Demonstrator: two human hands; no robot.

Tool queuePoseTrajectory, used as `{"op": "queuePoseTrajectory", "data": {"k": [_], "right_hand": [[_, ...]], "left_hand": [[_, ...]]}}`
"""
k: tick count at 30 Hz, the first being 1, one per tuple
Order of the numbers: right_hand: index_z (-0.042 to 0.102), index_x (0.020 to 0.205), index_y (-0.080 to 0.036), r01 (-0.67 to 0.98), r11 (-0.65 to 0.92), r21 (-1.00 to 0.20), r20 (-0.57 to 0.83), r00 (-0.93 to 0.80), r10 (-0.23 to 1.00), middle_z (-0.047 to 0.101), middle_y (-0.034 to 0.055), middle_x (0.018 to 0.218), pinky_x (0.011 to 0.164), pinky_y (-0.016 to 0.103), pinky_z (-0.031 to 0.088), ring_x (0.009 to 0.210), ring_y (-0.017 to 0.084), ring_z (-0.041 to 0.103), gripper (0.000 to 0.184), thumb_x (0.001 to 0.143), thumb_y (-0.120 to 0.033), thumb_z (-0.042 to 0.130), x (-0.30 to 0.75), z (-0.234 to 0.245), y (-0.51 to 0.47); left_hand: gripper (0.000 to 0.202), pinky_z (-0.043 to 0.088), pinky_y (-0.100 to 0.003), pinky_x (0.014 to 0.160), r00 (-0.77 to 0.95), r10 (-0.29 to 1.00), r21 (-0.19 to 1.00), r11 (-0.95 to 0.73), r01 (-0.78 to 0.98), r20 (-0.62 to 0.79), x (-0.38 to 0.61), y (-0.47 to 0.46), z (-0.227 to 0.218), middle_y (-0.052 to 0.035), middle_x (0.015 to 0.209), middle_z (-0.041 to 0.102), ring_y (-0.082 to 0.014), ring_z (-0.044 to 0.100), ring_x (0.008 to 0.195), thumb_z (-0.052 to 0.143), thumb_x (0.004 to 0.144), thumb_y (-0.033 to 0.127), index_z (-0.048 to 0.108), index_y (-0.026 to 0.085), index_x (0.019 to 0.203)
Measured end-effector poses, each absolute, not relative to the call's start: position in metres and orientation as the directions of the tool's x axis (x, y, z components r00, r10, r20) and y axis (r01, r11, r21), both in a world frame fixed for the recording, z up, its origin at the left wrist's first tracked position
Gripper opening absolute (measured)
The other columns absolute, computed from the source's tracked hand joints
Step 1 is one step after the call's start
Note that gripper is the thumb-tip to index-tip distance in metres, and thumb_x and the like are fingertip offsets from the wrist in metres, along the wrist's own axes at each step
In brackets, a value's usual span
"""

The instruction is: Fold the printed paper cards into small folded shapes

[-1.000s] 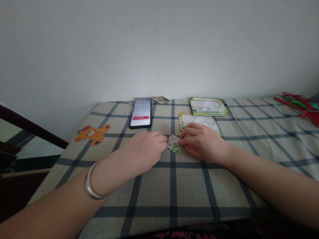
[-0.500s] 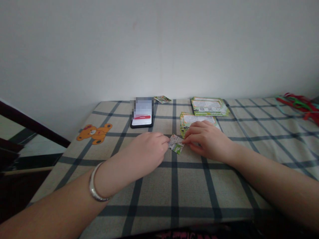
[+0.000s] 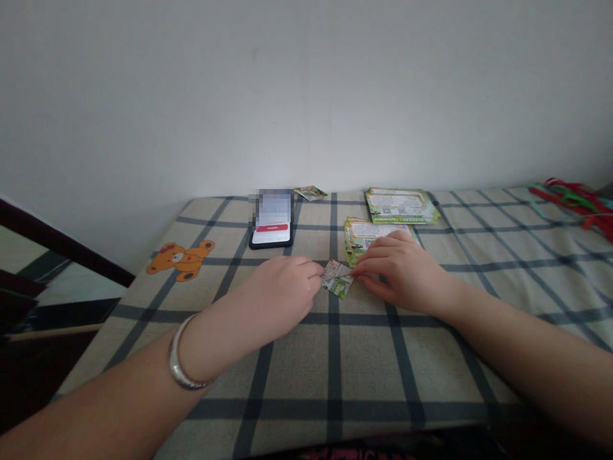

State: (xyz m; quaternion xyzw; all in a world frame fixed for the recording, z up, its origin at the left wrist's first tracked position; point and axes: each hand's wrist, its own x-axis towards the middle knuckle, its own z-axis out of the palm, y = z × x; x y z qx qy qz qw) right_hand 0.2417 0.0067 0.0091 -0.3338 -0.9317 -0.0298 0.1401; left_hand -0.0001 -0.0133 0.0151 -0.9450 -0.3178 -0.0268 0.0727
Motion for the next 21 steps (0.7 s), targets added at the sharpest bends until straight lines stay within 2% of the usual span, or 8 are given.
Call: {"op": "queuePoseTrajectory", "data": {"k": [4, 9, 13, 17, 21], "right_hand": [[0.073, 0.09, -0.025, 0.655, 0.755, -0.047, 0.284, -0.716, 0.638, 0.071, 0.0015, 0.084, 0.078, 0.034, 0.032, 0.083, 0.018, 0.061, 0.019, 0.088, -0.026, 0.054, 0.2423, 0.0093, 0.0076], [0.073, 0.09, -0.025, 0.64, 0.767, 0.056, 0.27, -0.749, 0.605, 0.069, 0.0023, 0.087, 0.078, 0.035, 0.031, 0.086, 0.02, 0.058, 0.017, 0.086, -0.025, 0.056, 0.2428, 0.0082, 0.0063], [0.072, 0.09, -0.024, 0.622, 0.774, 0.118, 0.237, -0.775, 0.587, 0.066, 0.0033, 0.084, 0.073, 0.034, 0.03, 0.079, 0.019, 0.054, 0.015, 0.084, -0.024, 0.057, 0.2418, 0.0072, 0.0061], [0.071, 0.079, -0.023, 0.618, 0.771, 0.155, 0.208, -0.783, 0.586, 0.062, 0.0035, 0.08, 0.069, 0.034, 0.03, 0.073, 0.018, 0.05, 0.013, 0.083, -0.023, 0.058, 0.2414, 0.0072, 0.0068], [0.072, 0.083, -0.023, 0.605, 0.788, 0.115, 0.205, -0.791, 0.577, 0.06, 0.0045, 0.081, 0.07, 0.033, 0.033, 0.076, 0.019, 0.05, 0.015, 0.085, -0.022, 0.057, 0.2428, 0.0083, 0.0089]], "left_hand": [[0.023, 0.051, -0.04, 0.088, 0.797, 0.597, -0.106, -0.79, 0.604, 0.093, -0.0012, -0.0127, 0.0139, -0.0089, 0.105, 0.068, -0.0232, 0.062, 0.1, 0.048, 0.087, 0.013, 0.067, 0.012, 0.1], [0.022, 0.052, -0.04, 0.086, 0.796, 0.597, -0.122, -0.787, 0.605, 0.098, -0.0015, -0.0122, 0.0106, -0.0089, 0.105, 0.068, -0.0231, 0.062, 0.098, 0.049, 0.087, 0.013, 0.067, 0.013, 0.1], [0.022, 0.052, -0.04, 0.087, 0.806, 0.582, -0.171, -0.788, 0.591, 0.106, -0.0002, -0.0127, 0.0104, -0.0098, 0.105, 0.068, -0.0238, 0.061, 0.099, 0.049, 0.087, 0.011, 0.068, 0.012, 0.099], [0.02, 0.053, -0.039, 0.085, 0.803, 0.587, -0.153, -0.788, 0.596, 0.103, 0.0008, -0.0133, 0.0134, -0.0102, 0.103, 0.068, -0.0234, 0.062, 0.097, 0.05, 0.086, 0.013, 0.069, 0.012, 0.094], [0.019, 0.053, -0.039, 0.083, 0.8, 0.591, -0.127, -0.79, 0.599, 0.103, 0.0013, -0.0115, 0.0135, -0.0099, 0.1, 0.068, -0.023, 0.063, 0.094, 0.051, 0.085, 0.012, 0.069, 0.012, 0.091]]}}
